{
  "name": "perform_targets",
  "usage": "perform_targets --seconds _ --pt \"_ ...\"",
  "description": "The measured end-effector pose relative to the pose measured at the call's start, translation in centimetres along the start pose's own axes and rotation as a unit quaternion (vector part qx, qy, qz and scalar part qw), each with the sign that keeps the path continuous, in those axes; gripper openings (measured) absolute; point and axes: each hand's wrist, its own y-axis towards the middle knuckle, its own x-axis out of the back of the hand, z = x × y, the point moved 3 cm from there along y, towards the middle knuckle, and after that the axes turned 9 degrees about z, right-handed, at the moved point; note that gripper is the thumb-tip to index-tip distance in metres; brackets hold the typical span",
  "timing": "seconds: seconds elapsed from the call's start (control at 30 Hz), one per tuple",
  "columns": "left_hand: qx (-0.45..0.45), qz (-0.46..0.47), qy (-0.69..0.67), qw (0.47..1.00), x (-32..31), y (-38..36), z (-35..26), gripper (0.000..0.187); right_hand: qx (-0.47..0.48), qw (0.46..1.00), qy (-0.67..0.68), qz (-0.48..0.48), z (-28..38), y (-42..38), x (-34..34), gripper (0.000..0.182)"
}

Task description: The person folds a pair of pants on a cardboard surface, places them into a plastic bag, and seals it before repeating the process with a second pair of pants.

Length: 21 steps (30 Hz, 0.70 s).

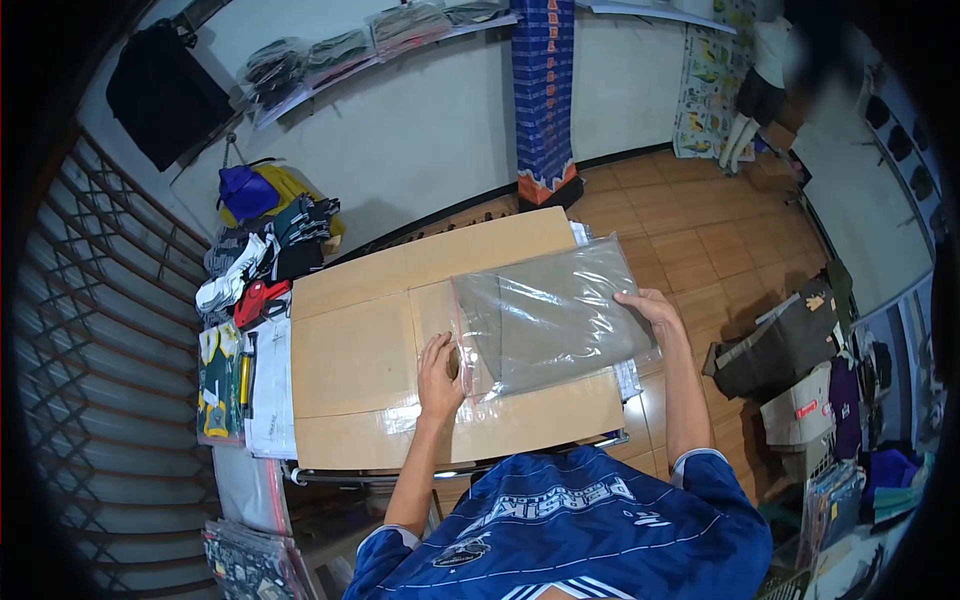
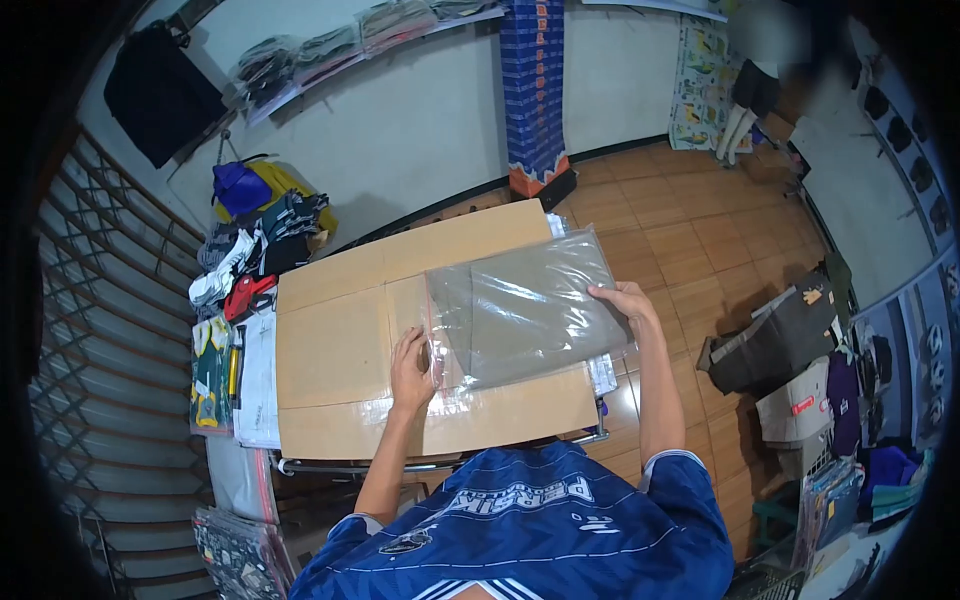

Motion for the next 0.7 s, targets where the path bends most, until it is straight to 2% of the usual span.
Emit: perform_targets --seconds 0.1,0.2,0.3,0.43,0.6,0.7 --pt "0.005 -0.013 -0.006 1.000 -0.1 0.1 -0.1 0.039 0.004 1.000 0.016 0.011 0.3 0.0 -0.1 0.042" --pt "0.015 -0.017 0.000 1.000 -0.1 0.2 -0.2 0.038 0.019 1.000 -0.002 0.014 0.4 0.3 -0.2 0.030" --pt "0.019 -0.017 -0.002 1.000 0.1 0.2 -0.5 0.037 0.033 0.999 0.025 0.015 0.2 0.6 0.0 0.037" --pt "0.021 -0.028 -0.011 0.999 0.1 0.4 -0.3 0.035 0.072 0.997 0.014 -0.011 1.1 0.3 0.4 0.036" --pt "0.035 -0.044 -0.030 0.998 0.5 0.3 -1.0 0.032 0.111 0.992 -0.018 -0.061 4.0 -2.1 4.3 0.030" --pt "0.039 -0.050 -0.042 0.997 0.5 0.4 -1.1 0.031 0.150 0.981 -0.091 -0.089 6.3 -4.8 7.8 0.026"
